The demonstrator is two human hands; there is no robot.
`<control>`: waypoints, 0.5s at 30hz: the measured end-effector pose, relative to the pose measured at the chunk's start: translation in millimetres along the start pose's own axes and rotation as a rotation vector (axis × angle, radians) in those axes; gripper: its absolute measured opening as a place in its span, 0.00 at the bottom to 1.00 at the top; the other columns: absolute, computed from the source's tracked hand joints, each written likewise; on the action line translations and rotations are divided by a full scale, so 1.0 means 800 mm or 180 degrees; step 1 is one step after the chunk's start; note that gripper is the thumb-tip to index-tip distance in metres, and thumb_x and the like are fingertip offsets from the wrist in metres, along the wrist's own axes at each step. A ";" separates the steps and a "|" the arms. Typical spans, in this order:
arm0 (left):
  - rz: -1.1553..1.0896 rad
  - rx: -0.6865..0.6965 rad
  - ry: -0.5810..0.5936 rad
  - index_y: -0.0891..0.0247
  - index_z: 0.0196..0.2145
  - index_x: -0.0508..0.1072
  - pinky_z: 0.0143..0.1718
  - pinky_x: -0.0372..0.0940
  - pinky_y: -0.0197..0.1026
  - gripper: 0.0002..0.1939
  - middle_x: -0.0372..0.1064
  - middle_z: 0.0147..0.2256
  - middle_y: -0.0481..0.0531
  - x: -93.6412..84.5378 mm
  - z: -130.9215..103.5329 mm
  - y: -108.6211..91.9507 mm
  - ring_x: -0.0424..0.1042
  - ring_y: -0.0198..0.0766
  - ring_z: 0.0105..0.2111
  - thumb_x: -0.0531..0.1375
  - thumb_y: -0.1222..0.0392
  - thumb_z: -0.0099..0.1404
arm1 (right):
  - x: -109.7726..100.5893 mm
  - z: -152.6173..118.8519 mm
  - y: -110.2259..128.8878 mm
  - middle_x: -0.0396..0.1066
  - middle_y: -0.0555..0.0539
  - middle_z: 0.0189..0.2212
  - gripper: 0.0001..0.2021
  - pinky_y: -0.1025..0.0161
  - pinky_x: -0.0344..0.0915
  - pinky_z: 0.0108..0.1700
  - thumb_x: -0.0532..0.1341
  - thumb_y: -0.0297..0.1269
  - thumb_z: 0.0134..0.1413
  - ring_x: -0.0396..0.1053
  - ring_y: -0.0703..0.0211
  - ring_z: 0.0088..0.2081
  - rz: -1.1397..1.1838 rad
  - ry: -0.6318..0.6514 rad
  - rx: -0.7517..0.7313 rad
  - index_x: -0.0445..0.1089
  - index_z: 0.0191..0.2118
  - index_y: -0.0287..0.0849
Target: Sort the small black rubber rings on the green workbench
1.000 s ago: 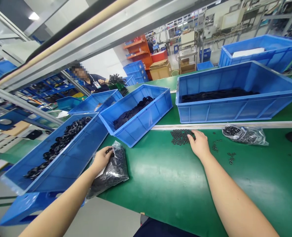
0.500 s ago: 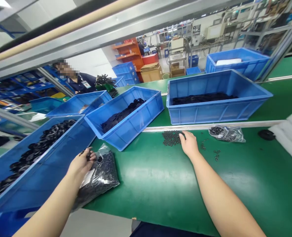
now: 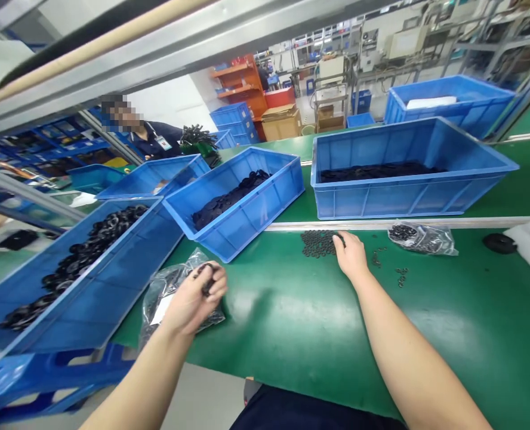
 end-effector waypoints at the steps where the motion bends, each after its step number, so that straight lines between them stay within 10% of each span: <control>1: 0.0059 -0.0053 0.0184 0.64 0.35 0.72 0.19 0.50 0.29 0.13 0.59 0.27 0.46 0.022 -0.005 0.014 0.56 0.25 0.21 0.69 0.55 0.59 | 0.000 0.000 -0.001 0.75 0.36 0.49 0.24 0.46 0.64 0.58 0.49 0.49 0.64 0.71 0.44 0.51 -0.0003 0.0017 0.0008 0.74 0.50 0.39; 6: 0.0545 -0.0044 0.0882 0.64 0.35 0.73 0.21 0.52 0.34 0.15 0.61 0.23 0.46 0.094 -0.018 0.073 0.59 0.29 0.21 0.66 0.49 0.62 | -0.004 -0.003 0.003 0.75 0.35 0.49 0.24 0.47 0.64 0.59 0.49 0.50 0.65 0.71 0.45 0.52 -0.0036 0.0082 0.0074 0.74 0.50 0.38; 15: 0.1967 0.0432 0.1300 0.62 0.36 0.75 0.25 0.58 0.37 0.12 0.65 0.27 0.49 0.142 -0.026 0.108 0.63 0.32 0.23 0.59 0.51 0.68 | -0.003 -0.002 0.005 0.74 0.34 0.50 0.25 0.49 0.62 0.59 0.49 0.49 0.66 0.70 0.46 0.52 -0.0018 0.0116 0.0094 0.73 0.51 0.36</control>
Point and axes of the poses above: each hand's wrist, its own z-axis towards the middle knuckle, its own x-axis out of the palm, y = z × x, the point moved 9 cm from there along z, towards the middle knuckle
